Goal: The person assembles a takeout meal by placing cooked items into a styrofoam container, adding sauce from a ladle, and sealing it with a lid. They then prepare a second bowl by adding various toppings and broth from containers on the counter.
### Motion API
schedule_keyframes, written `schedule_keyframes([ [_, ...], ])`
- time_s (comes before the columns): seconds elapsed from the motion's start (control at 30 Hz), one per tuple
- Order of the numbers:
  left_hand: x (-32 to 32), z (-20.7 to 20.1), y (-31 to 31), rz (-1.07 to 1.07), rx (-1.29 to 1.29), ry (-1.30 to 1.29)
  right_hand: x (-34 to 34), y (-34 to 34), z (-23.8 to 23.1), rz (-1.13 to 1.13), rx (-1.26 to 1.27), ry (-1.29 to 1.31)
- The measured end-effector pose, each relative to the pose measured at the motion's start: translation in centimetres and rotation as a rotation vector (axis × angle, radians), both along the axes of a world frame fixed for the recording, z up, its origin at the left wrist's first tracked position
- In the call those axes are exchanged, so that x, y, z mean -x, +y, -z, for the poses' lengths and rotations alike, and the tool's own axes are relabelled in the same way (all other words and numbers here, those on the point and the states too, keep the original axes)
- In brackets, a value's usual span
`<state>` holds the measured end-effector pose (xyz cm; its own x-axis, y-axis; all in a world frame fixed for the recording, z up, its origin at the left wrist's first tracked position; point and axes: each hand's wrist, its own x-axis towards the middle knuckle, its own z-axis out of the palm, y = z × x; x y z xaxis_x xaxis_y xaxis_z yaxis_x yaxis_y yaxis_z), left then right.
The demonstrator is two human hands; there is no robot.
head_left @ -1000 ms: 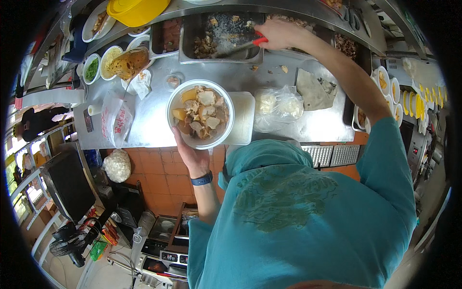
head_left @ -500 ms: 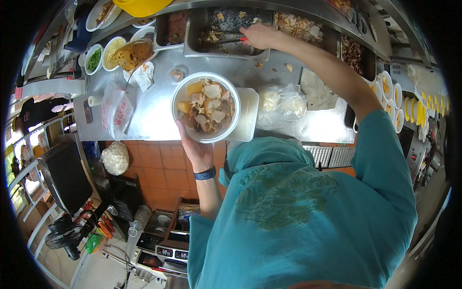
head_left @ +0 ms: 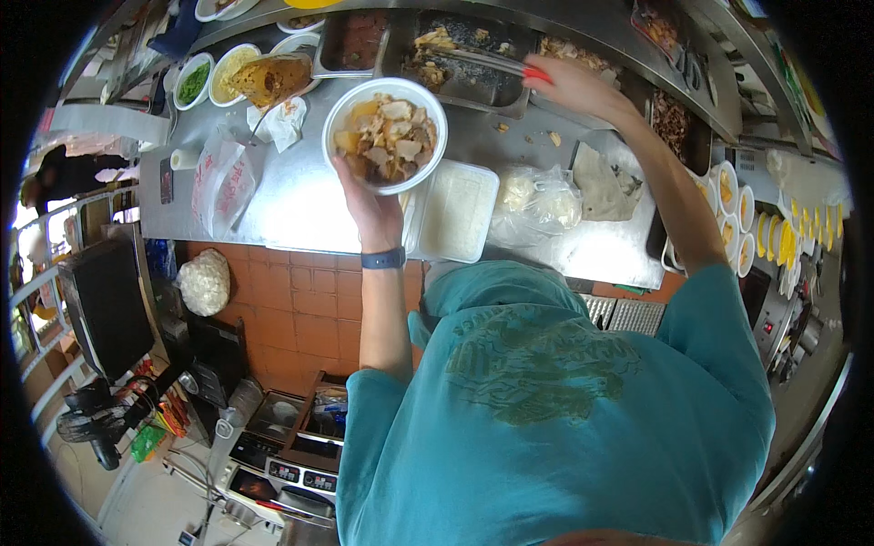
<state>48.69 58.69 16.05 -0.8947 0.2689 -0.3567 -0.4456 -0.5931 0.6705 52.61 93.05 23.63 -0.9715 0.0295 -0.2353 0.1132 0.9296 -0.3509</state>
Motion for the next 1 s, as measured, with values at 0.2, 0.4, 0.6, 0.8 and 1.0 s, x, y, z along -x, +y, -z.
schedule_keyframes([
  [0.2,1.4,0.5,3.1,0.058,-0.086,0.011,-6.5,-4.0,-9.9,0.145,0.244,-0.106],
  [0.4,1.0,0.4,4.7,0.079,-0.195,-0.064,-8.1,-8.6,-9.7,0.103,0.315,-0.103],
  [0.6,1.2,0.7,4.0,0.06,-0.105,-0.017,-8.7,-4.8,-11.1,0.227,0.328,-0.153],
  [0.8,0.7,-0.3,-0.6,-0.038,-0.037,-0.078,-1.9,-2.2,-3.7,0.153,-0.118,-0.042],
  [1.0,-0.2,-0.9,-3.2,-0.117,0.029,-0.07,4.4,-3.5,5.0,0.08,-0.315,-0.303],
])
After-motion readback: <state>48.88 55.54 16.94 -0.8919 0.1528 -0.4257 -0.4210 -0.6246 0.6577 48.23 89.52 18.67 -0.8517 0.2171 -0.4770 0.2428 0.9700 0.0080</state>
